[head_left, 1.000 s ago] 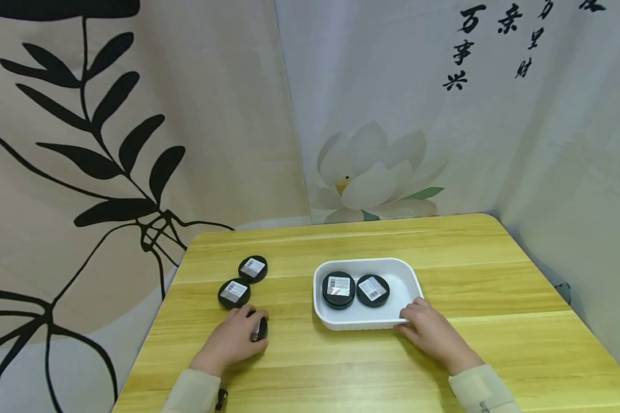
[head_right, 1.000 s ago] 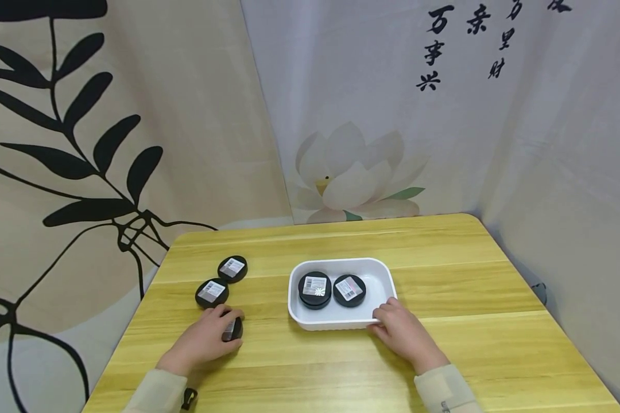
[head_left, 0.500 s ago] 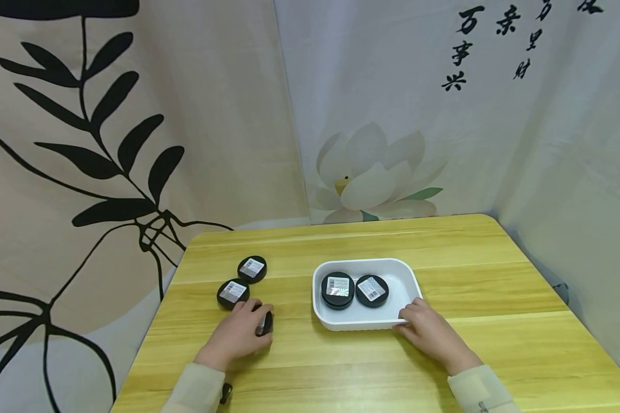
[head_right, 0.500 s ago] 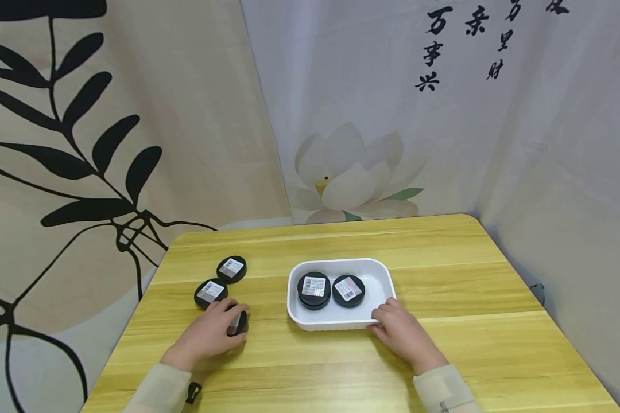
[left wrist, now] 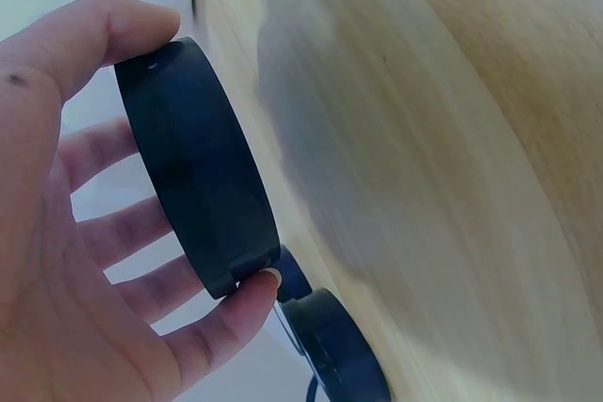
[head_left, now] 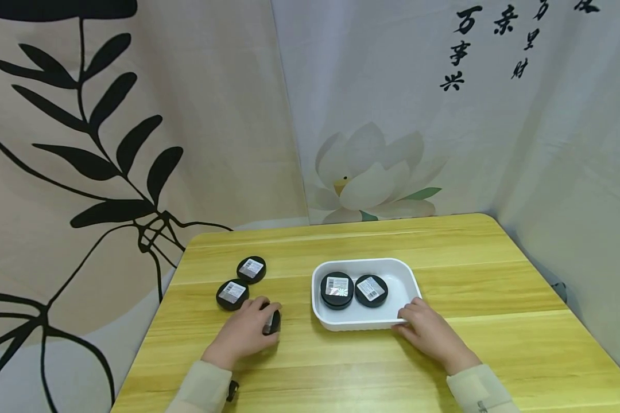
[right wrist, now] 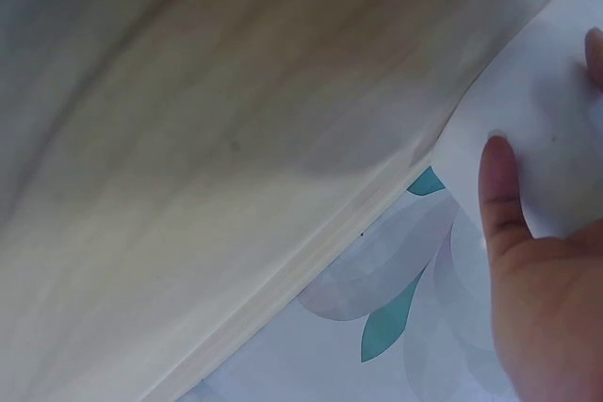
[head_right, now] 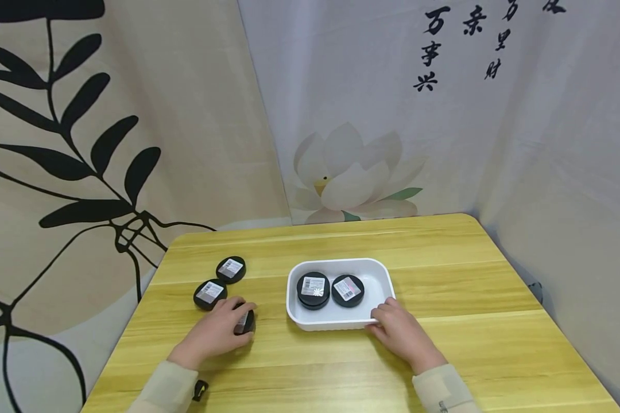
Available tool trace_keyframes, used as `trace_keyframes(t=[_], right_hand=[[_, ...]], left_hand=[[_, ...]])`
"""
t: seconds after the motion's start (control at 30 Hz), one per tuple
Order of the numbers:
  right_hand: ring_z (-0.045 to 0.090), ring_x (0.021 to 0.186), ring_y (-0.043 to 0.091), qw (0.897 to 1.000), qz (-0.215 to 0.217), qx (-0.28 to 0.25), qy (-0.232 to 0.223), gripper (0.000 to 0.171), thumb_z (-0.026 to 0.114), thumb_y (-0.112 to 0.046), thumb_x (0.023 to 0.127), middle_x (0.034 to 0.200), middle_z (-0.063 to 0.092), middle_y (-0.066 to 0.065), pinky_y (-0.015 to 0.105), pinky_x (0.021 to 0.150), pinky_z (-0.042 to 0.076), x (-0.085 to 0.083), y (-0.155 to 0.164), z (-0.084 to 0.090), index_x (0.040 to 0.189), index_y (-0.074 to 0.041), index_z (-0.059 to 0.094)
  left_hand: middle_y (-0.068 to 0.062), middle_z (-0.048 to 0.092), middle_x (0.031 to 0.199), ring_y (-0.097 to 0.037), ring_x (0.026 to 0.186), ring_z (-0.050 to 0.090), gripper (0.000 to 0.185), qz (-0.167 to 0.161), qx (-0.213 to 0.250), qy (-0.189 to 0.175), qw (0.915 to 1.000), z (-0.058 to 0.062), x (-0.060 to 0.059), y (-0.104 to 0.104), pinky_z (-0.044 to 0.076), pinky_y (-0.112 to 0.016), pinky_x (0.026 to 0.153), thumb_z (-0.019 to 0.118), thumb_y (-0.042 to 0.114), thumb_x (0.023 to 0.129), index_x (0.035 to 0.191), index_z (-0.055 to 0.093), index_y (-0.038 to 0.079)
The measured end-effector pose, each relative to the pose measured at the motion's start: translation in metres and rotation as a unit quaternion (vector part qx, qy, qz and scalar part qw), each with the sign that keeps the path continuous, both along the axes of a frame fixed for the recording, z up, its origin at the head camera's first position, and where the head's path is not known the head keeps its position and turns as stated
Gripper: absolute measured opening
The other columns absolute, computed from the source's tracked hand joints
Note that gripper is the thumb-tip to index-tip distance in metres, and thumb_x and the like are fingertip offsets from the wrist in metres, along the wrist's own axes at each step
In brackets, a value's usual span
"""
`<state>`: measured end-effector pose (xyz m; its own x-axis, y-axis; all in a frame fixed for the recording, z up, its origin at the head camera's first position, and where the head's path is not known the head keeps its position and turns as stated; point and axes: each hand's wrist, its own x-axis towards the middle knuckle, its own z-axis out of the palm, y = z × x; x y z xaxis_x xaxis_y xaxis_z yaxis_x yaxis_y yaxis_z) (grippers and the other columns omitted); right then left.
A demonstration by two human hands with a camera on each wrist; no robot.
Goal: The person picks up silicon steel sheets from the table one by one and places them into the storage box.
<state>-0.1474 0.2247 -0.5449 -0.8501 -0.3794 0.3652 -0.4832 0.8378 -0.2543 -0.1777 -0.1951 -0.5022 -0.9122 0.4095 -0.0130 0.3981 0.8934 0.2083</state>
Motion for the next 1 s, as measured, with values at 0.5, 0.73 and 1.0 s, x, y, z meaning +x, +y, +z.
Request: trace_keyframes(t=[0.5, 0.73, 1.0], right_hand=[[0.045, 0.081, 0.006, 1.000, 0.008, -0.008, 0.011, 0.024, 0.085, -0.024, 0.079, 0.076, 0.052, -0.015, 0.026, 0.070, 0.046, 0.000, 0.000, 0.001, 0.076, -0.024, 0.062], [0.045, 0.082, 0.006, 1.000, 0.005, 0.001, -0.010, 0.020, 0.083, -0.027, 0.082, 0.077, 0.054, -0.015, 0.027, 0.071, 0.046, 0.000, -0.001, -0.002, 0.078, -0.025, 0.063], [0.045, 0.081, 0.006, 1.000, 0.006, -0.006, 0.008, 0.023, 0.085, -0.024, 0.079, 0.076, 0.053, -0.015, 0.026, 0.069, 0.046, 0.000, -0.001, 0.001, 0.077, -0.024, 0.063]], left_hand=[[-0.009, 0.058, 0.135, -0.033, 0.121, 0.055, 0.060, -0.019, 0.004, 0.020, 0.9996, 0.008, -0.009, 0.013, 0.053, -0.049, 0.094, 0.074, 0.041, 0.086, 0.141, 0.058, 0.023], [-0.008, 0.059, 0.134, -0.031, 0.120, 0.055, 0.059, -0.026, 0.005, 0.028, 0.9993, 0.010, -0.012, 0.019, 0.052, -0.047, 0.093, 0.074, 0.042, 0.086, 0.140, 0.059, 0.023], [-0.008, 0.056, 0.141, -0.032, 0.127, 0.053, 0.060, -0.023, 0.008, 0.017, 0.9996, 0.014, -0.016, 0.029, 0.050, -0.050, 0.100, 0.072, 0.043, 0.086, 0.142, 0.057, 0.026]])
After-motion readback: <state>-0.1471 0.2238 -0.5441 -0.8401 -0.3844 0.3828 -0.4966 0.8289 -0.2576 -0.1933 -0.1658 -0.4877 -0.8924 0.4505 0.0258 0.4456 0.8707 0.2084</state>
